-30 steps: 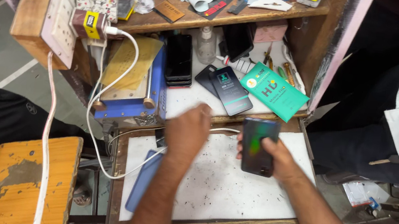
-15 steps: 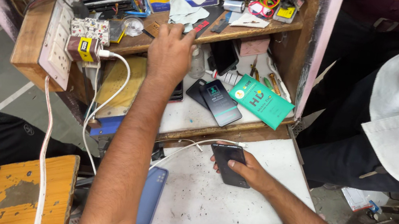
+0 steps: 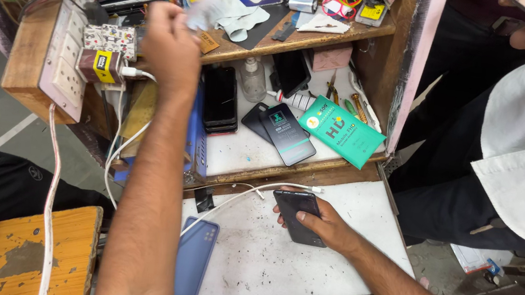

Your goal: The person handles a disassembled smartphone, aligns the screen assembly with the chassis, and connects a charging cable. They then use a small black card to press along the screen edges, likely to secure the display or remove bubbles. The phone remains on the workbench throughout.

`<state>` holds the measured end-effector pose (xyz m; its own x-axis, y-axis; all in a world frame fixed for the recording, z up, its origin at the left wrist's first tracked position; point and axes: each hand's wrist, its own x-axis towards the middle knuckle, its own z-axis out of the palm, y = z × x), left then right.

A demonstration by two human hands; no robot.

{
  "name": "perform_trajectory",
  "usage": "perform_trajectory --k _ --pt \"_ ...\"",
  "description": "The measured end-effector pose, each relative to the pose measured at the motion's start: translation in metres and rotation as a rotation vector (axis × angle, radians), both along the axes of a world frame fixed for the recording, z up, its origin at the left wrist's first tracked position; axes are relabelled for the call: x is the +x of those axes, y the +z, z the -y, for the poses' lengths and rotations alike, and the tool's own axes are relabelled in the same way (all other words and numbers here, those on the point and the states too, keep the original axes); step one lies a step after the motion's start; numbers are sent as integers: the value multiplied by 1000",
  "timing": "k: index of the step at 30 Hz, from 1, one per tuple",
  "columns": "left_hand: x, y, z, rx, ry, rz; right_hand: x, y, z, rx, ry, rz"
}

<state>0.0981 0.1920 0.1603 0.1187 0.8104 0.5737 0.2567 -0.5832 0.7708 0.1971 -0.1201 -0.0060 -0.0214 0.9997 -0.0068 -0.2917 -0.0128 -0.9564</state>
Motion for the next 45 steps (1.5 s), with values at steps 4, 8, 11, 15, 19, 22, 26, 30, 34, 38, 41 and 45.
perform_trajectory --k 4,8,11,15,19,22,26,30,34,38,41,45 --pt "-13 9 -9 151 -8 -95 -1 0 -1 14 8 -28" --pt "-16 1 -3 487 70 -543 -2 4 -1 11 12 -31" --pt "-21 -11 7 559 27 -773 0 7 -1 11 7 -66" --pt "-28 -22 14 697 33 -700 1 5 -2 -37 5 -180" --pt "-43 -30 27 581 -95 -331 2 1 -4 -15 2 -276" --pt "-68 -53 73 359 -122 -126 7 -8 -4 -11 7 -294" --pt "-114 -108 166 179 -217 -300 10 -24 -5 -10 32 -262" --pt "-117 -158 219 -55 -263 -664 13 -41 -1 5 79 -264" --pt "-115 -169 232 -226 -278 -613 13 -51 2 6 104 -269" --pt "-100 -158 240 -166 -414 -121 13 -54 3 3 87 -239" --pt "-85 -152 241 -183 -455 -27 12 -53 4 -6 63 -251" --pt "-75 -152 240 -338 -457 19 12 -51 5 -24 30 -237"
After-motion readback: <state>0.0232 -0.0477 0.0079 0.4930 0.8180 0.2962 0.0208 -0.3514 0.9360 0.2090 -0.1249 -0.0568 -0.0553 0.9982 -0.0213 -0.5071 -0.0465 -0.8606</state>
